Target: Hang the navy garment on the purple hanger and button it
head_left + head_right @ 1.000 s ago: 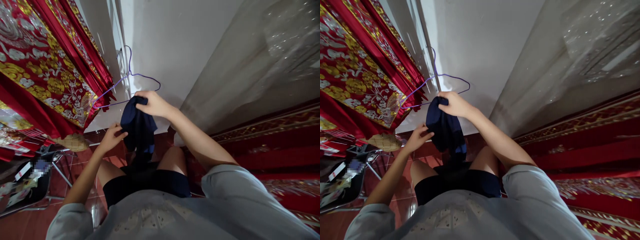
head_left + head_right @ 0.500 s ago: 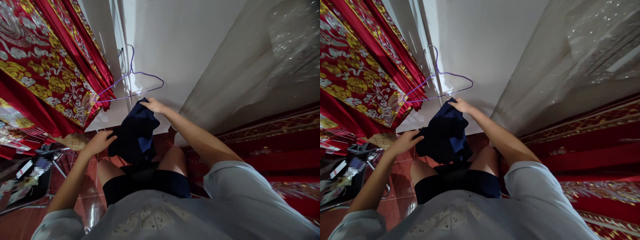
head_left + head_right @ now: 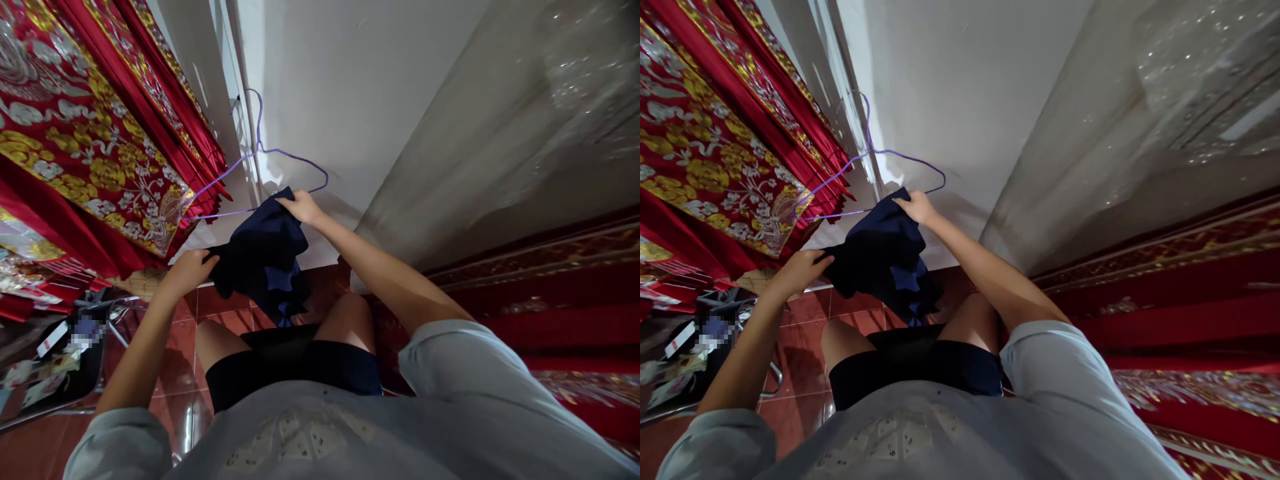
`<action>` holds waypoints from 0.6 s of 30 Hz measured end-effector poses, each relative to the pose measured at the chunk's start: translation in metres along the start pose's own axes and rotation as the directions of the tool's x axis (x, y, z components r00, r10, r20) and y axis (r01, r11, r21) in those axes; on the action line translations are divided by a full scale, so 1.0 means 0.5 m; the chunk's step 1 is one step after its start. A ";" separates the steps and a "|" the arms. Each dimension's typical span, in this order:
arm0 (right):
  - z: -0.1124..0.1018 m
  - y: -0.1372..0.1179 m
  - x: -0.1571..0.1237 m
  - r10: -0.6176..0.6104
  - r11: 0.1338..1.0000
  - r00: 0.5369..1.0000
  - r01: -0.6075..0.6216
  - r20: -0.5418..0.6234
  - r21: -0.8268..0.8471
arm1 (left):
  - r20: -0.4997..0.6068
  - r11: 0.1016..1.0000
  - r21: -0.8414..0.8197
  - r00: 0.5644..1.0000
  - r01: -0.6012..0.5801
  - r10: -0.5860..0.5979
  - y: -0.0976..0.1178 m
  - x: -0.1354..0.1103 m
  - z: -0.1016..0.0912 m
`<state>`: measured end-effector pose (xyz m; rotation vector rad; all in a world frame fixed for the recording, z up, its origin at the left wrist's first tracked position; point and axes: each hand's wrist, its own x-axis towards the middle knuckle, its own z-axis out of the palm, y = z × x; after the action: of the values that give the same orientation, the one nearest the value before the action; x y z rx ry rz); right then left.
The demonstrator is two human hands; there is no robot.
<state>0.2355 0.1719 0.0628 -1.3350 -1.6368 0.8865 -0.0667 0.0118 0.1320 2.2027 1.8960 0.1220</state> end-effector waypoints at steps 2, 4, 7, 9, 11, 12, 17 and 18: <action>-0.013 0.009 -0.018 -0.001 1.000 0.997 0.000 -0.078 -0.011 | -0.030 1.000 -0.022 0.999 0.013 -0.014 -0.008 0.008 -0.005; -0.033 0.015 -0.039 -0.008 1.000 0.985 0.010 -0.174 0.008 | -0.111 0.997 -0.076 0.994 -0.022 0.013 -0.011 0.017 -0.010; -0.068 0.016 -0.061 -0.083 0.997 0.940 0.079 -0.330 -0.024 | -0.234 0.986 -0.123 0.969 -0.114 0.083 0.000 0.033 -0.026; -0.085 0.014 -0.069 -0.139 0.990 0.913 0.124 -0.384 -0.065 | -0.311 0.975 -0.122 0.940 -0.187 0.141 0.018 0.041 -0.044; -0.093 0.011 -0.079 -0.162 0.987 0.906 0.145 -0.391 -0.074 | -0.414 0.950 -0.121 0.884 -0.288 0.216 0.042 0.050 -0.062; -0.092 0.009 -0.086 -0.166 0.986 0.909 0.152 -0.381 -0.068 | -0.468 0.932 -0.118 0.847 -0.342 0.252 0.055 0.054 -0.070; -0.067 -0.013 -0.142 -0.221 0.973 0.956 0.231 -0.196 0.028 | -0.562 0.848 -0.144 0.747 -0.510 0.355 0.115 0.098 -0.084; -0.067 -0.019 -0.152 -0.254 0.964 0.952 0.264 -0.171 0.034 | -0.569 0.846 -0.162 0.748 -0.509 0.341 0.120 0.112 -0.082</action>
<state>0.2697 0.0960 0.0728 -1.0930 -1.5998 0.6423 -0.0089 0.0639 0.1806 2.4930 1.3744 1.1302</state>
